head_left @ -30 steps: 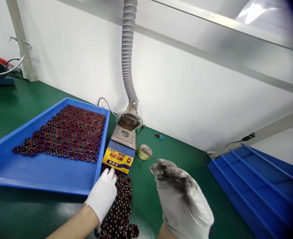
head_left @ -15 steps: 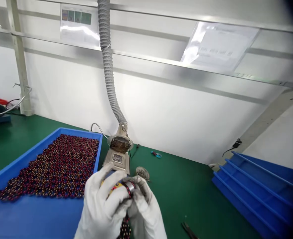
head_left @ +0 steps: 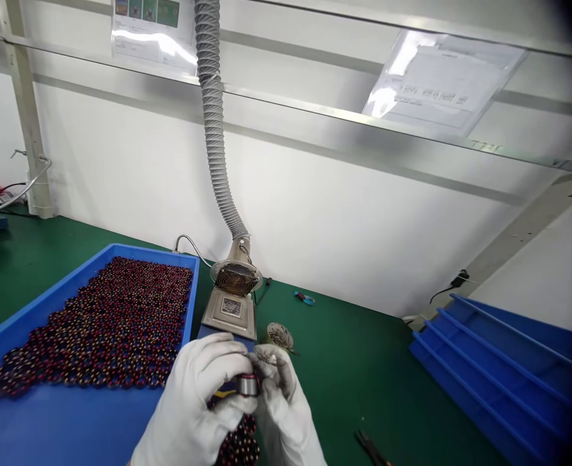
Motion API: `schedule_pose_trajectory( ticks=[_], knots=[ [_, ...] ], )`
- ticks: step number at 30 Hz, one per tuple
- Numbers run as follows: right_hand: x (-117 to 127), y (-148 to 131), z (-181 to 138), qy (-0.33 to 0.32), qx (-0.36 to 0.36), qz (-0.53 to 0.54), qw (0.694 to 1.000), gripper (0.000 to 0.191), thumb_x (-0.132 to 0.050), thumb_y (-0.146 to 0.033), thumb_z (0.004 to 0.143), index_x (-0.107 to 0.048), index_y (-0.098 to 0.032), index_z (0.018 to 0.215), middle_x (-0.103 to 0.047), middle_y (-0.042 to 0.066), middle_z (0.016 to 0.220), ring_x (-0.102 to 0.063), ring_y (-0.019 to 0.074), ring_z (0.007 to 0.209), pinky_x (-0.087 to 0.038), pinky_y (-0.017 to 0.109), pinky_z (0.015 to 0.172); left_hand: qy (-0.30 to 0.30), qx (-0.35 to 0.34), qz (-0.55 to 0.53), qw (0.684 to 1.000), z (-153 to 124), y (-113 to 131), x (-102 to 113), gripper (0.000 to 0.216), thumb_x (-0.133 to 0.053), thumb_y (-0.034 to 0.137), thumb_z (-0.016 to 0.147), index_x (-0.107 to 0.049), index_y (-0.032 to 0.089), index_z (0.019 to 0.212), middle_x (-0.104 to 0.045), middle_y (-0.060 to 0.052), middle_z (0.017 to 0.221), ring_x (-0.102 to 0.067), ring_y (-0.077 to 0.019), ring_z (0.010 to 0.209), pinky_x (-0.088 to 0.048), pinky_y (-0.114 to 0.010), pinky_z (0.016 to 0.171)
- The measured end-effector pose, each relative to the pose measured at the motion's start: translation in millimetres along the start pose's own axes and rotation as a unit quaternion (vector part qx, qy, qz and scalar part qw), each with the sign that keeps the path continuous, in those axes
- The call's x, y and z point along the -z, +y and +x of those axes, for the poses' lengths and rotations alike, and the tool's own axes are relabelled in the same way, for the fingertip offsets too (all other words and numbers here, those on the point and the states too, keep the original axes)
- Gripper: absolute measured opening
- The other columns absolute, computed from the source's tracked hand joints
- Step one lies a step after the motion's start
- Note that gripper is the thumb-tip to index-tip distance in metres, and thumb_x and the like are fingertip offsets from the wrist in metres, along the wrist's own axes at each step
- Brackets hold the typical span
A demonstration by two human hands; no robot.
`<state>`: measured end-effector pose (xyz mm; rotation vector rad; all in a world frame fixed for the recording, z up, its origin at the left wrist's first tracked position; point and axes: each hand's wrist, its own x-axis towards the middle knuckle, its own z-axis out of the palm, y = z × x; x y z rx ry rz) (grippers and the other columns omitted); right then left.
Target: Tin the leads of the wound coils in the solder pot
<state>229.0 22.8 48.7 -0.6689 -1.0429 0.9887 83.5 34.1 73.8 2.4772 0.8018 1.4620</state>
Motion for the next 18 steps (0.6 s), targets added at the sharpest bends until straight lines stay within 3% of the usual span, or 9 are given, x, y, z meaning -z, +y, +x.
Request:
schedule_pose_trajectory(
  ticks=[3, 5, 8, 13, 15, 18],
  knots=[
    [-5, -18, 2, -0.074, 0.004, -0.048, 0.996, 0.024, -0.083, -0.026, 0.051, -0.071, -0.022, 0.072, -0.067, 0.002, 0.073, -0.059, 0.0150, 0.063, -0.047, 0.024, 0.059, -0.002, -0.037, 0.019, 0.999, 1, -1, 4, 0.028, -0.051, 0.022, 0.083, -0.048, 0.023, 0.110, -0.061, -0.005, 0.112, -0.051, -0.0210, 0.109, -0.046, -0.039, 0.089],
    [-8, -25, 2, -0.078, -0.001, -0.046, 0.996, 0.018, -0.083, -0.027, 0.053, -0.071, -0.021, 0.065, -0.066, 0.002, 0.071, -0.061, 0.0160, 0.064, -0.048, 0.024, 0.058, -0.007, -0.065, 0.030, 0.997, 1, 0, 4, 0.025, -0.050, 0.020, 0.083, -0.050, 0.021, 0.108, -0.062, -0.005, 0.109, -0.050, -0.0214, 0.108, -0.046, -0.039, 0.088],
    [-11, -27, 0, -0.011, -0.014, 0.009, 1.000, 0.016, -0.078, -0.033, 0.061, -0.069, -0.021, 0.056, -0.065, 0.001, 0.070, -0.062, 0.0167, 0.076, -0.049, 0.025, 0.068, -0.010, -0.087, 0.059, 0.994, 2, 2, 2, 0.022, -0.051, 0.021, 0.084, -0.052, 0.020, 0.106, -0.062, -0.005, 0.109, -0.047, -0.0232, 0.109, -0.044, -0.041, 0.087],
    [-7, -23, -5, 0.102, -0.102, 0.207, 0.968, 0.017, -0.076, -0.038, 0.063, -0.070, -0.027, 0.075, -0.070, -0.003, 0.082, -0.064, 0.0110, 0.079, -0.049, 0.023, 0.080, 0.032, -0.089, 0.109, 0.990, 1, 3, 0, 0.020, -0.053, 0.016, 0.082, -0.056, 0.017, 0.102, -0.064, -0.005, 0.106, -0.044, -0.0258, 0.112, -0.039, -0.043, 0.087],
    [-2, -17, -4, 0.118, -0.083, 0.211, 0.967, 0.018, -0.076, -0.036, 0.063, -0.070, -0.027, 0.077, -0.071, -0.002, 0.084, -0.064, 0.0124, 0.079, -0.049, 0.025, 0.080, 0.052, -0.086, 0.113, 0.988, 0, 2, 1, 0.021, -0.055, 0.015, 0.081, -0.056, 0.017, 0.102, -0.065, -0.006, 0.103, -0.045, -0.0252, 0.111, -0.040, -0.043, 0.087],
    [1, -3, -3, 0.092, -0.092, 0.148, 0.980, 0.030, -0.082, -0.027, 0.054, -0.070, -0.023, 0.081, -0.072, 0.004, 0.083, -0.065, 0.0184, 0.078, -0.051, 0.030, 0.074, 0.074, -0.082, 0.115, 0.987, -1, 1, 1, 0.022, -0.057, 0.014, 0.080, -0.056, 0.016, 0.102, -0.065, -0.007, 0.101, -0.047, -0.0243, 0.109, -0.041, -0.042, 0.085]
  ],
)
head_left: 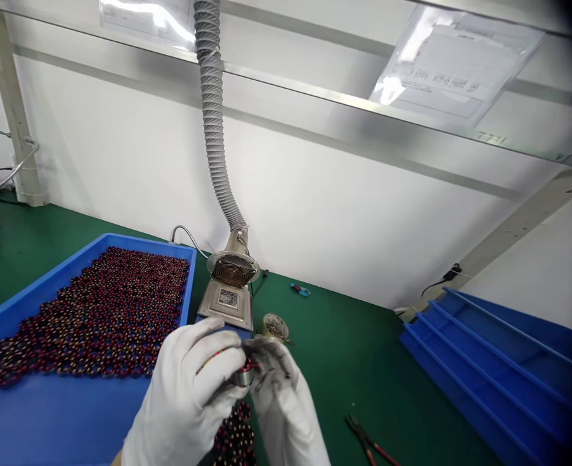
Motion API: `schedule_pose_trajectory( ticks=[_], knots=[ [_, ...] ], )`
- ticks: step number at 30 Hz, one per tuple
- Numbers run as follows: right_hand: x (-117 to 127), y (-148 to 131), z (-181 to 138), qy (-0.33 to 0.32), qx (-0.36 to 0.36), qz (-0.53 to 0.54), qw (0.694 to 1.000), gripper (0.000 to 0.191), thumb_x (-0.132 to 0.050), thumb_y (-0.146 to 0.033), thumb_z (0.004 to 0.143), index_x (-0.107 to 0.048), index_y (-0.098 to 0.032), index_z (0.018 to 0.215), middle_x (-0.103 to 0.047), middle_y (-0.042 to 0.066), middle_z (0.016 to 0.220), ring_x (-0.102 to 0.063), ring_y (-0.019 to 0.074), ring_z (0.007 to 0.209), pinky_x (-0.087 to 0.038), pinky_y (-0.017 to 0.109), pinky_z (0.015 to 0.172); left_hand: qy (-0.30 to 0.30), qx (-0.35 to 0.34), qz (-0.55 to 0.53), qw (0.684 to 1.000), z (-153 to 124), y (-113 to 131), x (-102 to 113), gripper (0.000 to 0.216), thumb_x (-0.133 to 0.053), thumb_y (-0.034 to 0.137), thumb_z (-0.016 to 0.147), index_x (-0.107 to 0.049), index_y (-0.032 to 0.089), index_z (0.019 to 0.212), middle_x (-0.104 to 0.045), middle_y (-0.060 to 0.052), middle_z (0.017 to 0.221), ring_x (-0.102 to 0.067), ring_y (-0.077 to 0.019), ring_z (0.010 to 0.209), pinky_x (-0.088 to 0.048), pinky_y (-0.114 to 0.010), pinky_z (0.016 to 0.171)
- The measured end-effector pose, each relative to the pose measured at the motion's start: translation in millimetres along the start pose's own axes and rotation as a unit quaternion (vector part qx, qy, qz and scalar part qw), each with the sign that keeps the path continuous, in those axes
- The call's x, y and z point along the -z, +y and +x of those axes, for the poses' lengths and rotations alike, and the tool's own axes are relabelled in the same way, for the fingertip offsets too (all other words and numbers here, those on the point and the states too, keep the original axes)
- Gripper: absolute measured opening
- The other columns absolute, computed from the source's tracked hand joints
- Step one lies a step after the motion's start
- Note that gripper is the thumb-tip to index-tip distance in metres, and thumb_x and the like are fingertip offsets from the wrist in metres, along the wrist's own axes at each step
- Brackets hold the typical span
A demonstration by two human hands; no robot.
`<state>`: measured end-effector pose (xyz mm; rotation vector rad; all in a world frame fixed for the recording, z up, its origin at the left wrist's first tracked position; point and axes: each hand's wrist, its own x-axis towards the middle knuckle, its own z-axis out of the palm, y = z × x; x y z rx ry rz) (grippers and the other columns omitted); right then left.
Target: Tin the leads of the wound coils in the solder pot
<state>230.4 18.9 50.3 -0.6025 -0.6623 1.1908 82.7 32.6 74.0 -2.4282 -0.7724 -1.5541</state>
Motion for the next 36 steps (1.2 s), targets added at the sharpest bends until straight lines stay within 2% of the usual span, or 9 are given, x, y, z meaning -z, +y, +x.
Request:
schedule_pose_trajectory(
  ticks=[2, 8, 14, 18, 22, 28, 31, 34, 36],
  knots=[
    [0, 7, -1, -0.009, -0.019, -0.045, 0.999, 0.032, -0.084, -0.023, 0.050, -0.071, -0.020, 0.078, -0.072, 0.006, 0.081, -0.065, 0.0205, 0.077, -0.052, 0.032, 0.073, 0.002, 0.002, -0.007, 1.000, 0, -1, 0, 0.023, -0.057, 0.015, 0.079, -0.057, 0.016, 0.103, -0.065, -0.007, 0.102, -0.049, -0.0238, 0.107, -0.043, -0.041, 0.085],
    [-15, 7, -17, 0.014, -0.041, -0.019, 0.999, 0.028, -0.074, -0.022, 0.065, -0.067, -0.020, 0.092, -0.069, 0.006, 0.093, -0.063, 0.0200, 0.092, -0.049, 0.034, 0.084, -0.032, 0.060, -0.157, 0.985, 3, -6, -2, 0.027, -0.060, 0.021, 0.078, -0.060, 0.023, 0.106, -0.067, -0.004, 0.102, -0.058, -0.0185, 0.097, -0.049, -0.034, 0.083],
    [-24, 11, -18, 0.009, -0.073, 0.022, 0.997, 0.031, -0.080, -0.019, 0.056, -0.068, -0.021, 0.085, -0.070, 0.004, 0.083, -0.065, 0.0202, 0.079, -0.052, 0.036, 0.078, 0.020, 0.276, -0.397, 0.875, 1, -18, -7, 0.012, -0.059, 0.022, 0.073, -0.070, 0.023, 0.068, -0.071, -0.003, 0.076, -0.063, -0.0215, 0.088, -0.052, -0.033, 0.079],
    [-28, 7, -22, -0.025, -0.122, 0.053, 0.991, 0.028, -0.075, -0.030, 0.064, -0.066, -0.022, 0.089, -0.069, 0.005, 0.089, -0.065, 0.0201, 0.079, -0.051, 0.037, 0.076, 0.039, 0.358, -0.409, 0.838, 5, -17, 4, 0.011, -0.059, 0.020, 0.075, -0.069, 0.018, 0.081, -0.071, -0.006, 0.089, -0.065, -0.0208, 0.086, -0.054, -0.031, 0.077],
    [-28, 8, -24, -0.019, -0.118, 0.066, 0.991, 0.025, -0.073, -0.030, 0.066, -0.066, -0.022, 0.089, -0.069, 0.004, 0.088, -0.064, 0.0184, 0.076, -0.051, 0.036, 0.076, -0.031, 0.395, -0.461, 0.794, 9, -6, 6, 0.021, -0.067, 0.007, 0.062, -0.071, 0.020, 0.078, -0.070, -0.004, 0.092, -0.065, -0.0180, 0.083, -0.054, -0.023, 0.071],
    [-28, 18, -24, -0.011, -0.124, 0.053, 0.991, 0.027, -0.074, -0.029, 0.064, -0.067, -0.020, 0.089, -0.069, 0.004, 0.088, -0.063, 0.0178, 0.079, -0.049, 0.034, 0.080, 0.105, 0.429, -0.533, 0.722, 0, -5, -6, 0.017, -0.061, 0.004, 0.063, -0.069, 0.019, 0.067, -0.070, 0.000, 0.075, -0.063, -0.0111, 0.061, -0.052, -0.019, 0.058],
    [-27, 17, -25, -0.012, -0.129, 0.052, 0.990, 0.028, -0.074, -0.027, 0.064, -0.066, -0.021, 0.090, -0.069, 0.004, 0.092, -0.064, 0.0189, 0.079, -0.050, 0.036, 0.079, 0.104, 0.443, -0.521, 0.722, 3, -8, 1, 0.019, -0.062, 0.009, 0.066, -0.069, 0.020, 0.080, -0.069, 0.000, 0.069, -0.060, -0.0106, 0.054, -0.050, -0.019, 0.051],
    [-27, 16, -26, -0.016, -0.128, 0.055, 0.990, 0.031, -0.075, -0.028, 0.063, -0.065, -0.023, 0.092, -0.068, 0.003, 0.093, -0.063, 0.0177, 0.079, -0.050, 0.034, 0.079, -0.048, 0.398, -0.475, 0.784, 9, -6, 7, 0.025, -0.064, 0.011, 0.066, -0.070, 0.021, 0.088, -0.071, -0.001, 0.075, -0.063, -0.0144, 0.062, -0.052, -0.022, 0.054],
    [-28, 16, -25, -0.020, -0.130, 0.059, 0.990, 0.033, -0.076, -0.028, 0.063, -0.065, -0.023, 0.093, -0.068, 0.001, 0.090, -0.063, 0.0161, 0.077, -0.050, 0.031, 0.077, -0.065, 0.342, -0.424, 0.836, 11, -3, 6, 0.019, -0.062, 0.010, 0.066, -0.072, 0.022, 0.077, -0.072, -0.001, 0.080, -0.065, -0.0182, 0.078, -0.054, -0.028, 0.072]
  ],
)
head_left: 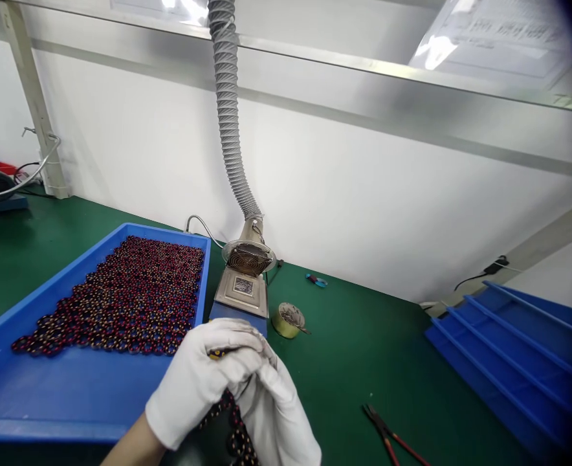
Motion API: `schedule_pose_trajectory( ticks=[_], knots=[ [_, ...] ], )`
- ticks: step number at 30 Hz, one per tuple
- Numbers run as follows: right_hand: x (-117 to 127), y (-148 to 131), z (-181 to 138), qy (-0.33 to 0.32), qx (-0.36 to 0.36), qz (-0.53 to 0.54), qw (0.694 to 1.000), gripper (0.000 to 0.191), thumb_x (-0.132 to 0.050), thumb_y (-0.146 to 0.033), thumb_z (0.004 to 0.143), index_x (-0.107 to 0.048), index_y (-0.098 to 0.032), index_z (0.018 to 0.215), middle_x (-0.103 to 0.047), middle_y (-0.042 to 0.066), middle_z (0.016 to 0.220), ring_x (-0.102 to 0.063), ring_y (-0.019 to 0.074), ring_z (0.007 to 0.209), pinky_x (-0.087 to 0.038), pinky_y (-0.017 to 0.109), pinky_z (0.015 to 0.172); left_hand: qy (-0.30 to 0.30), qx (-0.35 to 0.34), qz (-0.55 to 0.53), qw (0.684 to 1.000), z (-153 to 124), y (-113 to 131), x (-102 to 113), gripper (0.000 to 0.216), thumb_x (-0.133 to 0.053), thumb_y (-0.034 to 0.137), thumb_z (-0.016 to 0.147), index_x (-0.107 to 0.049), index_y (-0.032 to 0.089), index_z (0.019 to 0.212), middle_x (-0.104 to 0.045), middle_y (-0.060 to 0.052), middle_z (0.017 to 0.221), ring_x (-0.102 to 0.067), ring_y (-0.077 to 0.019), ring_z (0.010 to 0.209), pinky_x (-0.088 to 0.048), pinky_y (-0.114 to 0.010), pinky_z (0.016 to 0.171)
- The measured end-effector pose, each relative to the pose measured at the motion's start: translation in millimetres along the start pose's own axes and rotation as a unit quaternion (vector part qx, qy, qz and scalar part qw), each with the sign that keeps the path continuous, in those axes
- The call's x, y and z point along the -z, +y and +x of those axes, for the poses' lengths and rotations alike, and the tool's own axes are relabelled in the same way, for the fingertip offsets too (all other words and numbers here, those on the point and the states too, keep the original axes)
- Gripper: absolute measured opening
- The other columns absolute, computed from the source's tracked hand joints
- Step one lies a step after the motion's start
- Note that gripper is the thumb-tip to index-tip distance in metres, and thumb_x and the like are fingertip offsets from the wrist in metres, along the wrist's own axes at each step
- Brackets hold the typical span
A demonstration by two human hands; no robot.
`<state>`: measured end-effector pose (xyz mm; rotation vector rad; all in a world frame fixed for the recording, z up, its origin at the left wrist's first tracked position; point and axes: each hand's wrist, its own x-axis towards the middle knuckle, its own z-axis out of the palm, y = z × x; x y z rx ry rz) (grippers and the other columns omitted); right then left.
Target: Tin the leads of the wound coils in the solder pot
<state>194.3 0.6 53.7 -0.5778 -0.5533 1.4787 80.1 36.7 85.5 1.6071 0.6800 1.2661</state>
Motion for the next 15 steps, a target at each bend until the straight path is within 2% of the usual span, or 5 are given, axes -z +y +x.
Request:
schedule_pose_trajectory(
  ticks=[3, 7, 9, 12, 15],
  knots=[
    [-1, -1, 1, -0.003, 0.000, 0.000, 1.000, 0.030, -0.075, -0.028, 0.063, -0.066, -0.022, 0.090, -0.068, 0.001, 0.088, -0.062, 0.0145, 0.078, -0.049, 0.028, 0.078, 0.084, -0.051, 0.016, 0.995, 0, -2, -1, 0.014, -0.060, 0.012, 0.069, -0.070, 0.022, 0.066, -0.072, -0.002, 0.077, -0.063, -0.0201, 0.088, -0.051, -0.032, 0.083],
    [-1, -4, 1, -0.002, -0.002, -0.010, 1.000, 0.026, -0.075, -0.029, 0.064, -0.066, -0.021, 0.086, -0.069, 0.002, 0.083, -0.062, 0.0161, 0.073, -0.049, 0.031, 0.077, 0.178, 0.013, -0.071, 0.981, 0, -3, 9, 0.012, -0.059, 0.016, 0.072, -0.069, 0.019, 0.078, -0.072, -0.002, 0.082, -0.065, -0.0163, 0.078, -0.053, -0.026, 0.072],
    [-1, -5, 1, 0.013, 0.007, -0.010, 1.000, 0.026, -0.075, -0.028, 0.064, -0.066, -0.021, 0.087, -0.069, 0.003, 0.084, -0.062, 0.0167, 0.073, -0.049, 0.033, 0.077, 0.142, 0.041, -0.065, 0.987, 0, -2, 11, 0.022, -0.060, 0.014, 0.068, -0.068, 0.019, 0.088, -0.071, -0.003, 0.087, -0.065, -0.0156, 0.072, -0.054, -0.025, 0.065],
    [-4, -4, 1, 0.021, 0.002, 0.010, 1.000, 0.027, -0.077, -0.023, 0.061, -0.067, -0.022, 0.087, -0.068, 0.001, 0.084, -0.062, 0.0155, 0.076, -0.049, 0.030, 0.078, 0.032, 0.015, -0.004, 0.999, 1, -1, 4, 0.027, -0.063, 0.010, 0.062, -0.070, 0.021, 0.085, -0.071, -0.003, 0.091, -0.065, -0.0184, 0.080, -0.054, -0.029, 0.073],
    [-8, -5, 0, 0.014, -0.010, 0.033, 0.999, 0.030, -0.079, -0.021, 0.058, -0.068, -0.021, 0.086, -0.068, 0.001, 0.085, -0.061, 0.0142, 0.075, -0.049, 0.028, 0.077, 0.033, -0.035, -0.004, 0.999, 1, -5, -4, 0.018, -0.060, 0.010, 0.065, -0.072, 0.023, 0.069, -0.072, -0.001, 0.080, -0.064, -0.0187, 0.086, -0.051, -0.030, 0.081]
  ],
)
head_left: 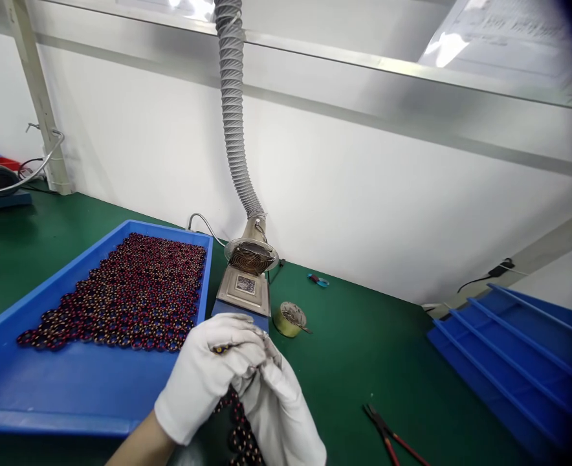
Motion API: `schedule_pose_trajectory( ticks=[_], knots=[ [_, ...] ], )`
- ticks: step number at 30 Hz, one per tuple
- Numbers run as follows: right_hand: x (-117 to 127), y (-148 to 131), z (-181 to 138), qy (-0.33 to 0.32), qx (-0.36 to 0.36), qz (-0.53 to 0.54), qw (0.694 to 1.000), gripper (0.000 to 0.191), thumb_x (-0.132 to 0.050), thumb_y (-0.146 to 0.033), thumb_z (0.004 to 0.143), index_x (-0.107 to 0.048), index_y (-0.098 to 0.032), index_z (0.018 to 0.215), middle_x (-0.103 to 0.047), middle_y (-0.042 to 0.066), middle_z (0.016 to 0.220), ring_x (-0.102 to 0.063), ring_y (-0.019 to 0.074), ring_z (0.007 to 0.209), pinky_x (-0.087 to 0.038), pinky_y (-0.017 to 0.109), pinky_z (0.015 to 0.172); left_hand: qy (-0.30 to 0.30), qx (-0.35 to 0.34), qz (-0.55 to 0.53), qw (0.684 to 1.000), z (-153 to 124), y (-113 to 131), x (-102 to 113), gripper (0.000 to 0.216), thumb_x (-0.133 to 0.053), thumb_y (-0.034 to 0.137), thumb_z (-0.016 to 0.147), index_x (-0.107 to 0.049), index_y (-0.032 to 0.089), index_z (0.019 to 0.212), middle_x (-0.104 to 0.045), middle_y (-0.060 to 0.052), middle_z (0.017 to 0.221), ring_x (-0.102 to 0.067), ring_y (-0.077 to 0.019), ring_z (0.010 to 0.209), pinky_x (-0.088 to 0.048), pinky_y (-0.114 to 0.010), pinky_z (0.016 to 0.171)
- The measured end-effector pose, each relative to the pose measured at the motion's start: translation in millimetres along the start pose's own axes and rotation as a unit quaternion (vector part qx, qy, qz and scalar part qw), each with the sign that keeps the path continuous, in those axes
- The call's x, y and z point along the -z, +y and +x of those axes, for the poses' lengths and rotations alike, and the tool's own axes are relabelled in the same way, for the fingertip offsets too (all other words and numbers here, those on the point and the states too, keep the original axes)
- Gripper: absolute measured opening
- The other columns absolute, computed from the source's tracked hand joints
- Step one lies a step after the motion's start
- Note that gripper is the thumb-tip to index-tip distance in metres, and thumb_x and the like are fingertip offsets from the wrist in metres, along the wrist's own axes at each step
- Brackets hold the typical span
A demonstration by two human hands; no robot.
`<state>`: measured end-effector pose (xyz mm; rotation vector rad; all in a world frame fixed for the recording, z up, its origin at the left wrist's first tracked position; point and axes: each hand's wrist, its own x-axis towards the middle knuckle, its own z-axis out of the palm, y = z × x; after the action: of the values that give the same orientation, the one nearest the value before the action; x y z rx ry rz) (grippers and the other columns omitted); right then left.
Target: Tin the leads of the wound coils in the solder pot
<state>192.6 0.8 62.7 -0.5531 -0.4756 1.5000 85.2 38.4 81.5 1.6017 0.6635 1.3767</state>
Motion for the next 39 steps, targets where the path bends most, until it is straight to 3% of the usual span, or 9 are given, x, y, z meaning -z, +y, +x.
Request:
schedule_pose_trajectory(
  ticks=[6, 8, 11, 14, 22, 28, 33, 36, 39],
  knots=[
    [0, -7, -2, -0.047, -0.077, 0.100, 0.991, 0.020, -0.077, -0.023, 0.062, -0.069, -0.023, 0.080, -0.070, -0.003, 0.071, -0.063, 0.0097, 0.064, -0.050, 0.023, 0.068, 0.131, 0.036, -0.022, 0.990, -2, 1, 12, 0.012, -0.059, 0.016, 0.075, -0.070, 0.021, 0.073, -0.072, -0.002, 0.086, -0.064, -0.0183, 0.088, -0.053, -0.028, 0.079],
    [-1, -8, -1, -0.045, -0.082, 0.117, 0.989, 0.017, -0.076, -0.025, 0.064, -0.070, -0.023, 0.080, -0.072, -0.002, 0.075, -0.064, 0.0098, 0.066, -0.051, 0.024, 0.069, 0.091, 0.019, 0.048, 0.995, -3, 5, 15, 0.016, -0.062, 0.015, 0.071, -0.069, 0.022, 0.084, -0.069, -0.003, 0.099, -0.062, -0.0201, 0.096, -0.050, -0.031, 0.085],
    [-4, -7, -1, -0.028, -0.077, 0.119, 0.990, 0.017, -0.077, -0.028, 0.062, -0.070, -0.022, 0.077, -0.073, -0.001, 0.082, -0.065, 0.0126, 0.078, -0.050, 0.026, 0.077, -0.023, -0.058, 0.184, 0.981, -6, 8, 10, 0.047, -0.068, 0.008, 0.059, -0.062, 0.024, 0.103, -0.063, -0.004, 0.112, -0.057, -0.0224, 0.104, -0.045, -0.037, 0.093],
    [-6, -7, -2, -0.039, -0.089, 0.129, 0.987, 0.017, -0.080, -0.027, 0.057, -0.071, -0.023, 0.071, -0.073, -0.003, 0.080, -0.064, 0.0101, 0.082, -0.048, 0.020, 0.080, -0.050, -0.106, 0.230, 0.966, -8, 8, 2, 0.045, -0.063, 0.006, 0.067, -0.059, 0.026, 0.106, -0.064, -0.002, 0.108, -0.057, -0.0192, 0.102, -0.045, -0.038, 0.092],
    [0, -7, -7, -0.028, -0.054, 0.042, 0.997, 0.024, -0.076, -0.021, 0.063, -0.069, -0.022, 0.087, -0.071, 0.000, 0.087, -0.064, 0.0151, 0.080, -0.050, 0.030, 0.079, -0.028, -0.039, 0.023, 0.999, -5, 4, 7, 0.017, -0.065, 0.012, 0.069, -0.071, 0.027, 0.073, -0.071, 0.003, 0.084, -0.063, -0.0166, 0.088, -0.051, -0.028, 0.080],
    [4, -6, -8, -0.044, -0.070, 0.046, 0.996, 0.026, -0.072, -0.026, 0.067, -0.067, -0.021, 0.092, -0.071, 0.003, 0.087, -0.065, 0.0160, 0.072, -0.053, 0.033, 0.072, 0.090, 0.031, -0.083, 0.992, -2, 7, 13, 0.013, -0.062, 0.016, 0.072, -0.070, 0.025, 0.070, -0.072, 0.002, 0.084, -0.064, -0.0158, 0.085, -0.052, -0.024, 0.077],
    [5, -7, -7, -0.069, -0.045, 0.064, 0.995, 0.017, -0.069, -0.024, 0.070, -0.068, -0.023, 0.087, -0.071, 0.001, 0.086, -0.065, 0.0145, 0.076, -0.051, 0.032, 0.079, -0.062, 0.122, -0.001, 0.991, -1, 19, 13, 0.022, -0.065, 0.009, 0.062, -0.072, 0.023, 0.077, -0.070, -0.001, 0.094, -0.063, -0.0186, 0.091, -0.049, -0.024, 0.080],
    [6, -5, -7, -0.047, -0.030, 0.023, 0.998, 0.024, -0.072, -0.025, 0.067, -0.067, -0.024, 0.090, -0.071, 0.002, 0.093, -0.065, 0.0155, 0.082, -0.050, 0.030, 0.082, -0.055, 0.147, -0.063, 0.986, -3, 20, 8, 0.019, -0.060, 0.008, 0.065, -0.072, 0.021, 0.068, -0.070, -0.001, 0.084, -0.063, -0.0151, 0.079, -0.048, -0.021, 0.069],
    [9, -3, -9, -0.041, -0.012, -0.051, 0.998, 0.036, -0.074, -0.033, 0.064, -0.065, -0.026, 0.097, -0.069, 0.004, 0.100, -0.064, 0.0217, 0.088, -0.050, 0.037, 0.083, -0.025, 0.166, -0.154, 0.974, -6, 17, 5, 0.018, -0.060, 0.007, 0.062, -0.072, 0.020, 0.064, -0.069, 0.000, 0.074, -0.060, -0.0101, 0.063, -0.045, -0.017, 0.055]
  ],
)
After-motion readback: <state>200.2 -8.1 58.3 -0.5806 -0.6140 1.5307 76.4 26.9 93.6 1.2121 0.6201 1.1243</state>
